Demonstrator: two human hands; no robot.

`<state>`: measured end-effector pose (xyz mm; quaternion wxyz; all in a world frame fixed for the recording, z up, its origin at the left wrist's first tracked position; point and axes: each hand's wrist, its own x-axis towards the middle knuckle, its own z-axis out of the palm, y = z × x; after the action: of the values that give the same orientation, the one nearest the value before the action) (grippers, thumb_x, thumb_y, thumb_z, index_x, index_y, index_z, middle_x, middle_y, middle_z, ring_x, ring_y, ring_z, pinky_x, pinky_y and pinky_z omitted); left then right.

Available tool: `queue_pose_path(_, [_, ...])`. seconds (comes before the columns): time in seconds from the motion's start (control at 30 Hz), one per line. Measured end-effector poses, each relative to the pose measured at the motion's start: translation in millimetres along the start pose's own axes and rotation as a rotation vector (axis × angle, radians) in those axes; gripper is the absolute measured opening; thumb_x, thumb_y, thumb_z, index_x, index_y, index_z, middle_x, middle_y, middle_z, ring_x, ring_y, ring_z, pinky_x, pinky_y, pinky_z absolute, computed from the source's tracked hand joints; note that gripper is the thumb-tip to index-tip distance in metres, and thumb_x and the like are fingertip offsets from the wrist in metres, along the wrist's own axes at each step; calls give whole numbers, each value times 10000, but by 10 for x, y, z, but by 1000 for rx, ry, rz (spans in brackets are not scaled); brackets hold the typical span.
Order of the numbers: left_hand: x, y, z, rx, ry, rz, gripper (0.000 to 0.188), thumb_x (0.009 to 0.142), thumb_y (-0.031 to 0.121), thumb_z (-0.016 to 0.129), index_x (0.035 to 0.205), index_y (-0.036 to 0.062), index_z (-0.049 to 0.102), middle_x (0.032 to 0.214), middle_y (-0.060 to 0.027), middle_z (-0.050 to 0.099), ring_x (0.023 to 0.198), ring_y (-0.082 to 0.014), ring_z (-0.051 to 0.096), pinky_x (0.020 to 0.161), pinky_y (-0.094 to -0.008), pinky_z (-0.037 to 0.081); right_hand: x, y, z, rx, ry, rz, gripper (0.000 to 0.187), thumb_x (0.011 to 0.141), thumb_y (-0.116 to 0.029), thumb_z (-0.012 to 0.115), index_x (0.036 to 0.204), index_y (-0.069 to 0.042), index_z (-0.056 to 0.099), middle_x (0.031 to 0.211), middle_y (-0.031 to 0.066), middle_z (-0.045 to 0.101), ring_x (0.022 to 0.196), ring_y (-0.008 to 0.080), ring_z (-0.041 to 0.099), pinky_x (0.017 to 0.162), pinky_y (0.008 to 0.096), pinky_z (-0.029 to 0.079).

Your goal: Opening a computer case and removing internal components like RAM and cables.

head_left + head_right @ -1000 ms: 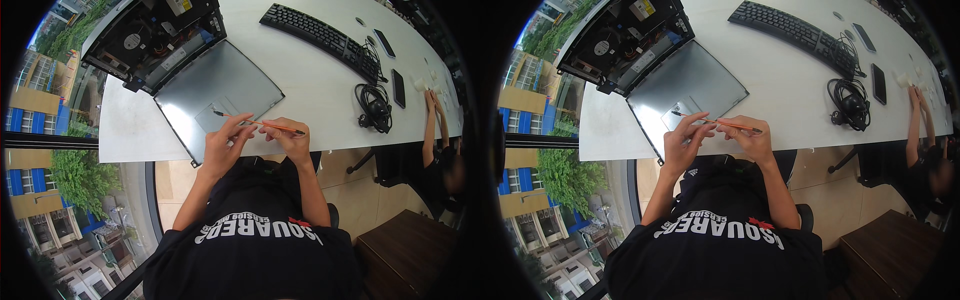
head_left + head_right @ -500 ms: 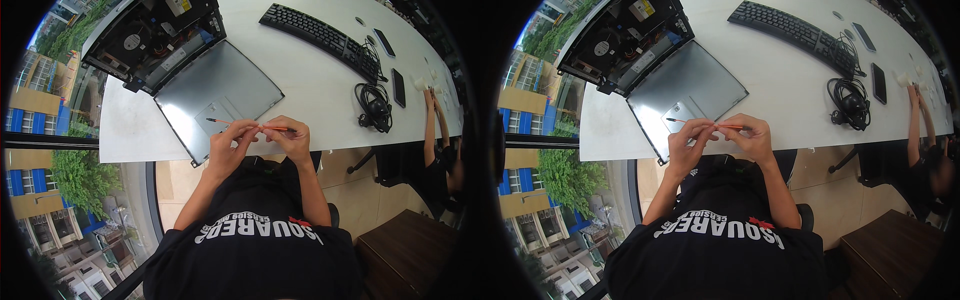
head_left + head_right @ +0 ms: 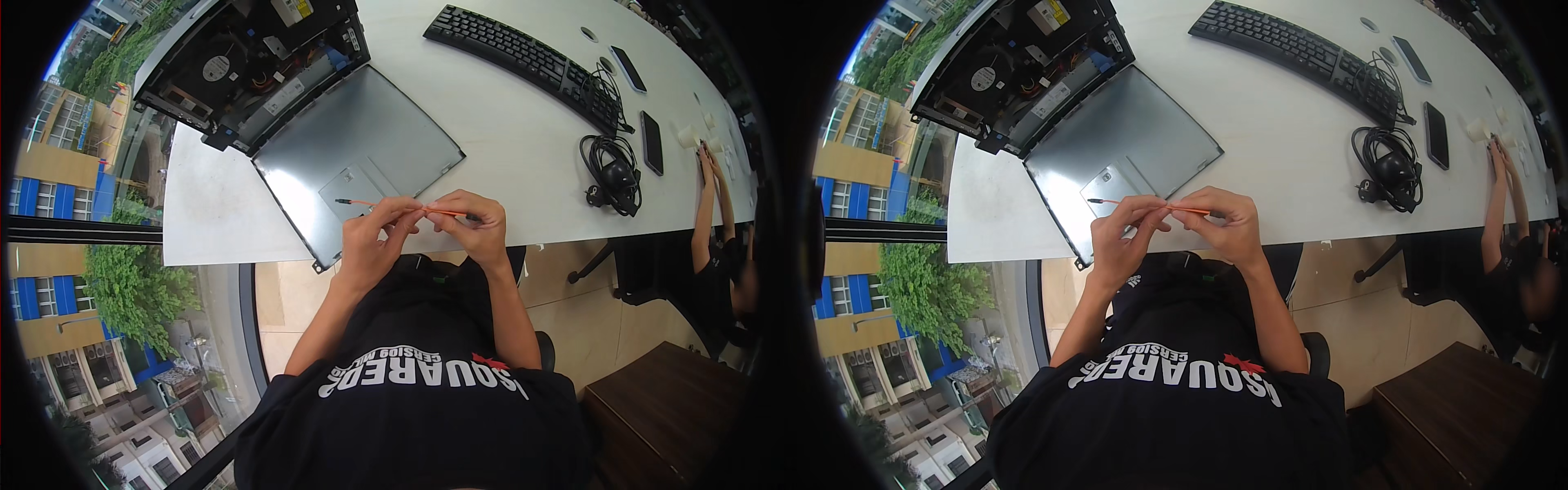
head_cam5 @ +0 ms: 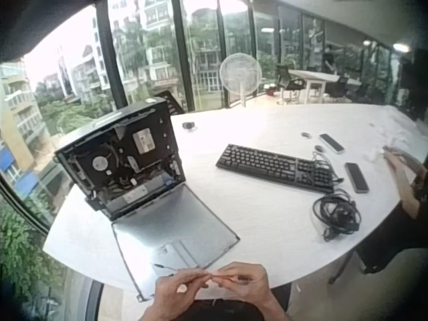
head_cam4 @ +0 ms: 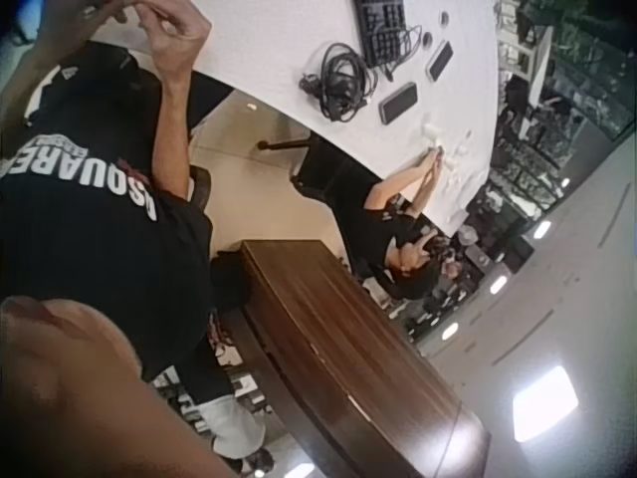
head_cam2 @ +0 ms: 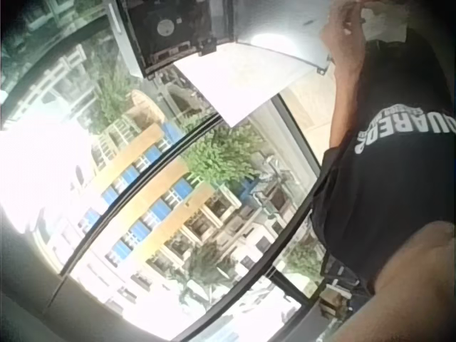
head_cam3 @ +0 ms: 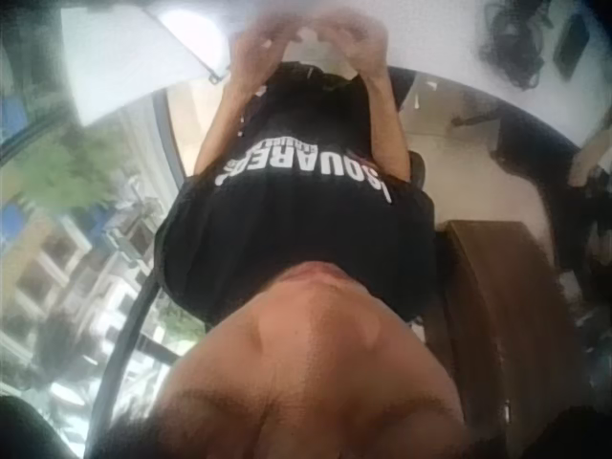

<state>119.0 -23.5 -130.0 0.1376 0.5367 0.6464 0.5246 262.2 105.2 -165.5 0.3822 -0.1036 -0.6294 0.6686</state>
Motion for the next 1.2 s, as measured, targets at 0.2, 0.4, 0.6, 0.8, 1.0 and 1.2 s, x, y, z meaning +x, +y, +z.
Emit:
queue_pose_path(0.2, [-1,21,39,11,75,-64,168,983,24,685,1141,5,632,927,-129,795,737,-203,785,618,-240,579,0,-68,79,93,98,95,171,885,36,767,1052,3,777,943,94,759,739,136,677,664,265,550])
queue_pose_path(0.4, [18,5,-16,39,87,-96,152,998,41,672,1141,18,627,922,-135,797,727,-191,782,612,-233,567,4,6,17,55,36,24,161,905,44,744,1064,21,760,974,110,750,792,156,684,664,281,563])
queue_pose_path(0.6, [23,41,-27,-13,54,-99,165,995,45,675,1153,23,633,903,-121,799,728,-184,781,630,-234,566,-5,-2,10,90,49,31,147,915,77,712,1056,46,742,965,140,725,776,175,694,664,287,574])
queue_pose_path(0.8, [-1,-11,-33,-51,-25,-88,197,965,25,698,1159,31,667,909,-109,791,711,-169,767,600,-250,568,4,-15,13,105,-2,39,140,936,27,719,1074,23,741,1010,119,751,856,179,712,685,293,583])
queue_pose_path(1.0, [38,29,-70,-48,-55,-119,191,968,47,706,1154,30,668,909,-97,793,698,-166,761,607,-250,568,-6,1,10,122,-5,61,145,947,28,707,1090,30,724,1005,125,748,852,179,711,691,293,580])
queue_pose_path(1.2, [41,14,-226,36,12,-199,183,994,83,692,1160,24,641,876,-118,800,729,-155,777,666,-229,563,-25,16,-27,228,107,114,124,962,7,693,1084,30,693,908,160,737,729,170,672,679,303,556])
